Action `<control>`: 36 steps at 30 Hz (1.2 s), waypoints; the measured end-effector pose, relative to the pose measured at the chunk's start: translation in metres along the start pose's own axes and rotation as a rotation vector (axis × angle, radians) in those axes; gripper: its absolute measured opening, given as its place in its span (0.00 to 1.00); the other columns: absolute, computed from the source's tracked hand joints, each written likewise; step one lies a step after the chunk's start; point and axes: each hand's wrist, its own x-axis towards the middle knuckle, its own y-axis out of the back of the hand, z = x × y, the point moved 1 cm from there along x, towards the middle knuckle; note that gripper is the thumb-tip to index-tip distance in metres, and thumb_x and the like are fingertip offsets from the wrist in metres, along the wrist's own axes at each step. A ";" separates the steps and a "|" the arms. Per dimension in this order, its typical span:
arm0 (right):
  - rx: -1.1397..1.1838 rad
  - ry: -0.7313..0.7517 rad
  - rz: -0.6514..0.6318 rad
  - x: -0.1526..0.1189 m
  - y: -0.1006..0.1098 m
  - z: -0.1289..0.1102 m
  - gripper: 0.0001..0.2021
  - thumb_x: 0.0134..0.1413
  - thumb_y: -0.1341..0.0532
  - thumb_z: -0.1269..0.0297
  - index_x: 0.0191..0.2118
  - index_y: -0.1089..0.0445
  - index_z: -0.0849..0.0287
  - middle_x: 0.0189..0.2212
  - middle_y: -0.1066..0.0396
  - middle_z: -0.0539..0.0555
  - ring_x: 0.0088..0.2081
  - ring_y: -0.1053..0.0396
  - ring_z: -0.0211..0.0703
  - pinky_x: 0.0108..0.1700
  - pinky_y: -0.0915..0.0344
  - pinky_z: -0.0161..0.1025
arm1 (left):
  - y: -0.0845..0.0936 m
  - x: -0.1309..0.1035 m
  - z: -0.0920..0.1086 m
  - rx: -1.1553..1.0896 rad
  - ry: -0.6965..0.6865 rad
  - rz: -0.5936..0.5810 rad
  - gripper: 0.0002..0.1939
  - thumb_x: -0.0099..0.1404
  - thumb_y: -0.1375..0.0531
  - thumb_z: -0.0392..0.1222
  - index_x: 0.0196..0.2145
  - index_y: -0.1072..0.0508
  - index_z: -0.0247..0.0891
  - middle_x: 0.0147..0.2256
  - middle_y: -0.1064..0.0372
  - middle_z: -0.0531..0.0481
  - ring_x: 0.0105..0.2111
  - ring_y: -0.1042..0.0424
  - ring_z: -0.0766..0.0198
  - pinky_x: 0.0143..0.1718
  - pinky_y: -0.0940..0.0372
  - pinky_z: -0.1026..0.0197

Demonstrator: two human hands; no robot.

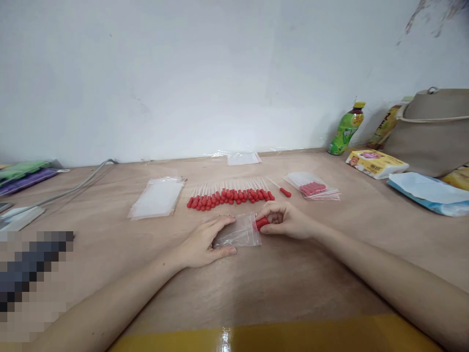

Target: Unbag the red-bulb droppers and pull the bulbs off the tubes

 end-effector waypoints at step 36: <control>-1.204 0.319 0.386 0.014 0.057 0.027 0.14 0.58 0.51 0.65 0.45 0.32 0.57 0.46 0.37 0.61 0.42 0.34 0.45 0.43 0.33 0.43 | 0.000 -0.002 0.000 0.226 -0.023 -0.172 0.26 0.66 0.54 0.54 0.60 0.50 0.50 0.63 0.64 0.49 0.62 0.60 0.52 0.59 0.58 0.45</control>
